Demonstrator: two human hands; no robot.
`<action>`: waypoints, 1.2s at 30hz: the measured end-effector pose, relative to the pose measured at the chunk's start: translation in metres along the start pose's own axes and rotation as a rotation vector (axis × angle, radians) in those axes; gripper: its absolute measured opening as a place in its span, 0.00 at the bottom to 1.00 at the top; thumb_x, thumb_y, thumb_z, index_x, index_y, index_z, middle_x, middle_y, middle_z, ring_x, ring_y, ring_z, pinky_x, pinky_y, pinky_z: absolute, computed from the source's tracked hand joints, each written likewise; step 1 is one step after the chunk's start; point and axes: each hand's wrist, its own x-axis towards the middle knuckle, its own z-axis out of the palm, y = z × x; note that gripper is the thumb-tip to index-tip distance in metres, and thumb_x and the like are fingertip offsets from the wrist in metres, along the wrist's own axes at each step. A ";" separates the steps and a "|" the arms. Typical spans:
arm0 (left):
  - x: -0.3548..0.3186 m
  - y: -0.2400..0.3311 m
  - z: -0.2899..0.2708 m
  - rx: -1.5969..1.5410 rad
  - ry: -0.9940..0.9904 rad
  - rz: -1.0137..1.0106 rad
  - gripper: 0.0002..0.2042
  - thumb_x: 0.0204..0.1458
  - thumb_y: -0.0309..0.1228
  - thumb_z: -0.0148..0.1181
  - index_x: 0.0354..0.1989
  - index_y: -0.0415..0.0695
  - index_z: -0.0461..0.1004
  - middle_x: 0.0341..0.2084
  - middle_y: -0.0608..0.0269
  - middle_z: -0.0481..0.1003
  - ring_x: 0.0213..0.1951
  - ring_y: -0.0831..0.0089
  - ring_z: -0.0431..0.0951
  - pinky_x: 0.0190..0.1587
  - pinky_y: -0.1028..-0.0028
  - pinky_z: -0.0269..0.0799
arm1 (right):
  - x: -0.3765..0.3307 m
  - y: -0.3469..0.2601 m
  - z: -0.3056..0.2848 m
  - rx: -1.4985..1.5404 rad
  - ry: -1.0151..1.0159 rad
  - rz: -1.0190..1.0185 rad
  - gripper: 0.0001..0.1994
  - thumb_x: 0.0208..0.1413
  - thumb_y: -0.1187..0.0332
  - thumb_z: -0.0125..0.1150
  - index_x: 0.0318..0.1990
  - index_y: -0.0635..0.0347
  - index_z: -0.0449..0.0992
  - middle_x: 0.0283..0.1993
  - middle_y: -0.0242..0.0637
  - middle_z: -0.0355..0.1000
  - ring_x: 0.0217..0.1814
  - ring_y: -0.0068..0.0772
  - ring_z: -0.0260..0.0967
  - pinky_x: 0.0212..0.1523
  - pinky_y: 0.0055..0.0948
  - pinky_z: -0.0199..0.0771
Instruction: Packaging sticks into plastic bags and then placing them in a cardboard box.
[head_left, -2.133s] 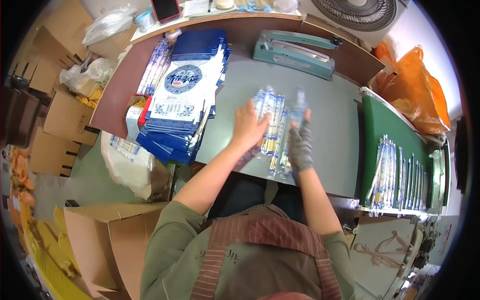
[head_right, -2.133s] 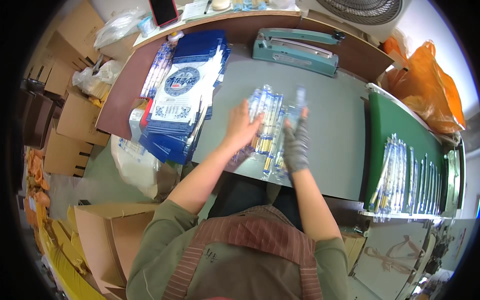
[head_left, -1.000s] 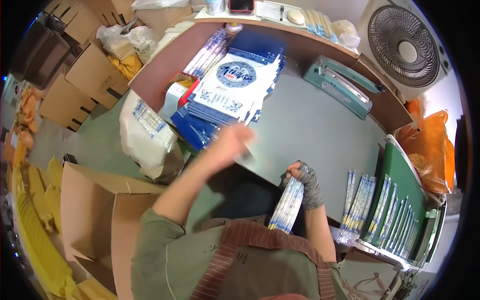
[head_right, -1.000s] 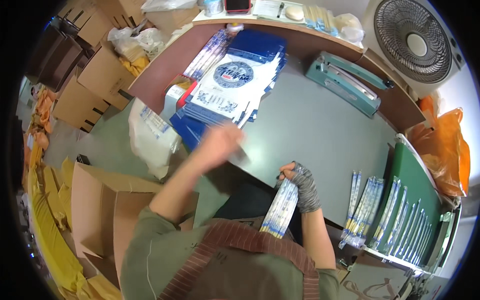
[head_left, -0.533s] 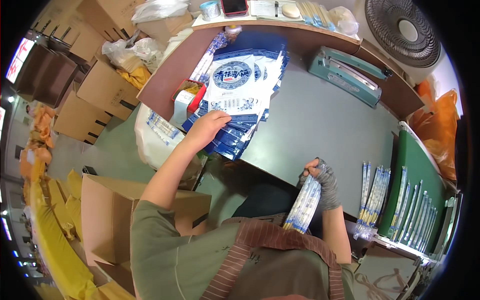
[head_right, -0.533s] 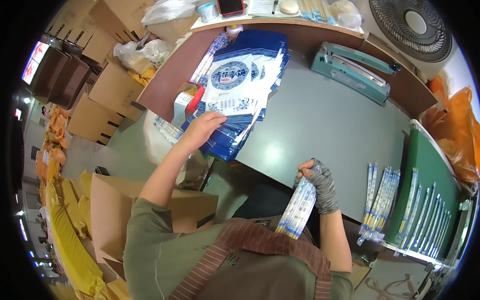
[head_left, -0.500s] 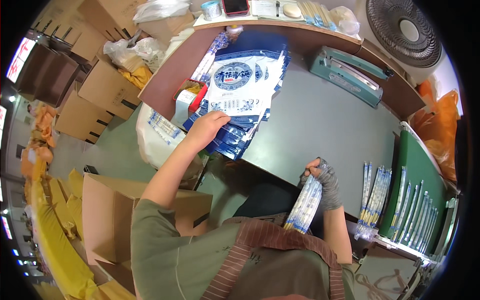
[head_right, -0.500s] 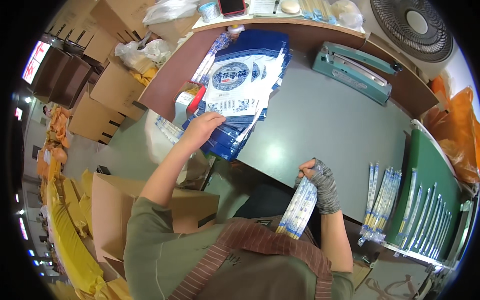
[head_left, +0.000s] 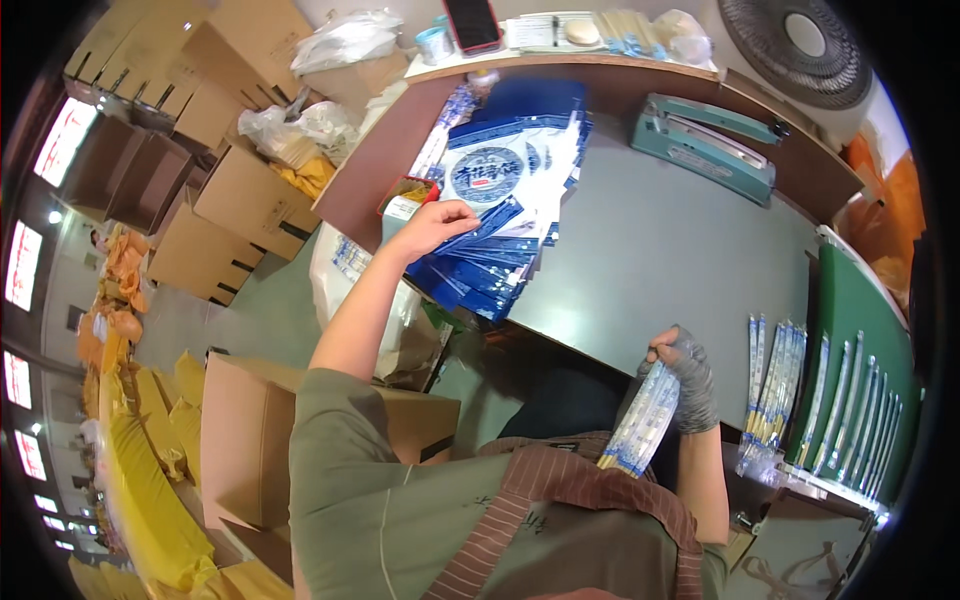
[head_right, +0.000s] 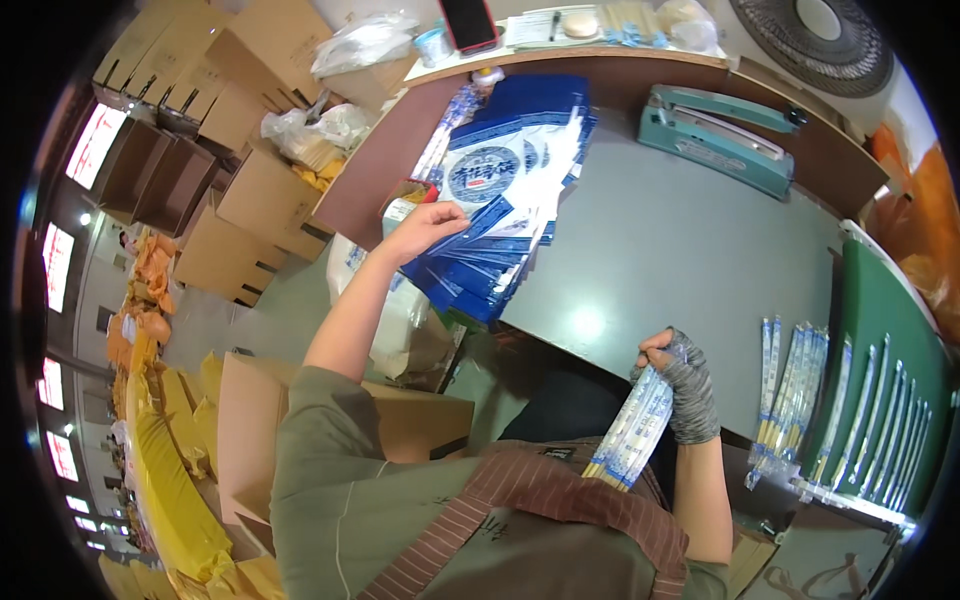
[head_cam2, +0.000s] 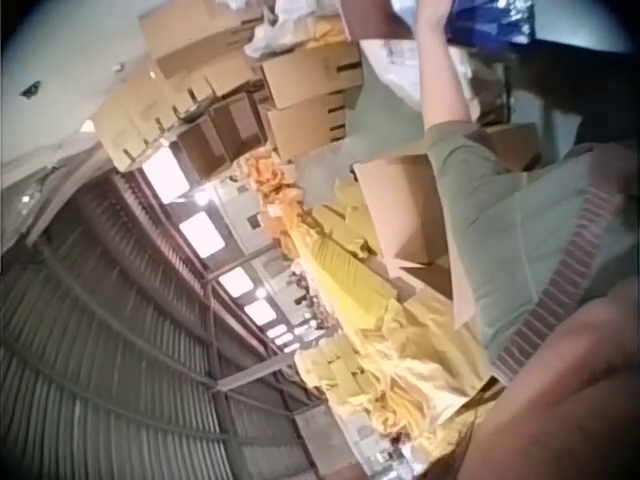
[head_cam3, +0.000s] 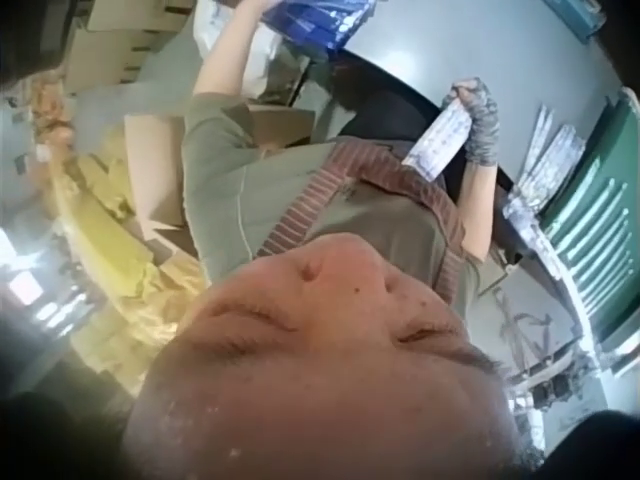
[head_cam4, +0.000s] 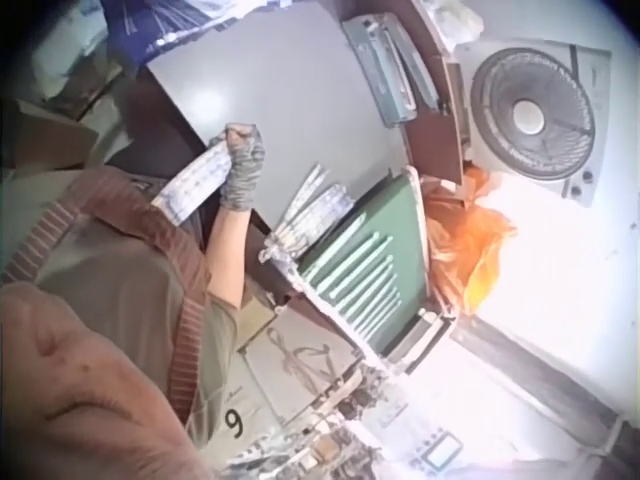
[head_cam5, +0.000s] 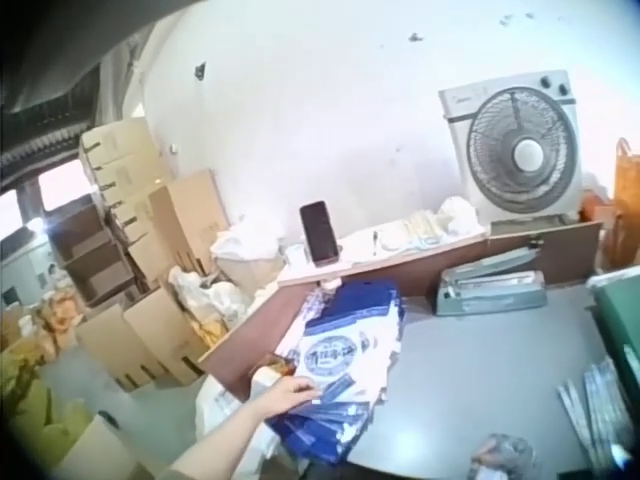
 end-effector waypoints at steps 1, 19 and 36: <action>-0.001 0.001 0.003 0.002 -0.011 0.004 0.09 0.52 0.26 0.63 0.25 0.42 0.69 0.24 0.74 0.70 0.27 0.87 0.66 0.31 0.82 0.64 | -0.002 -0.002 -0.001 -0.008 0.005 -0.008 0.07 0.51 0.69 0.60 0.36 0.62 0.73 0.27 0.35 0.72 0.26 0.27 0.70 0.28 0.24 0.73; -0.011 0.059 0.249 0.008 -0.359 0.107 0.06 0.49 0.22 0.57 0.33 0.33 0.74 0.24 0.59 0.75 0.30 0.73 0.76 0.33 0.72 0.70 | -0.002 -0.013 0.015 -0.041 -0.240 -0.147 0.11 0.48 0.65 0.60 0.35 0.63 0.74 0.30 0.35 0.72 0.33 0.25 0.71 0.36 0.23 0.71; -0.049 0.086 0.249 0.480 0.113 0.699 0.10 0.43 0.21 0.55 0.36 0.38 0.69 0.33 0.52 0.71 0.36 0.54 0.72 0.37 0.62 0.70 | 0.016 0.026 0.006 -0.602 0.078 -0.013 0.16 0.51 0.58 0.61 0.39 0.63 0.75 0.32 0.35 0.75 0.35 0.25 0.68 0.39 0.31 0.70</action>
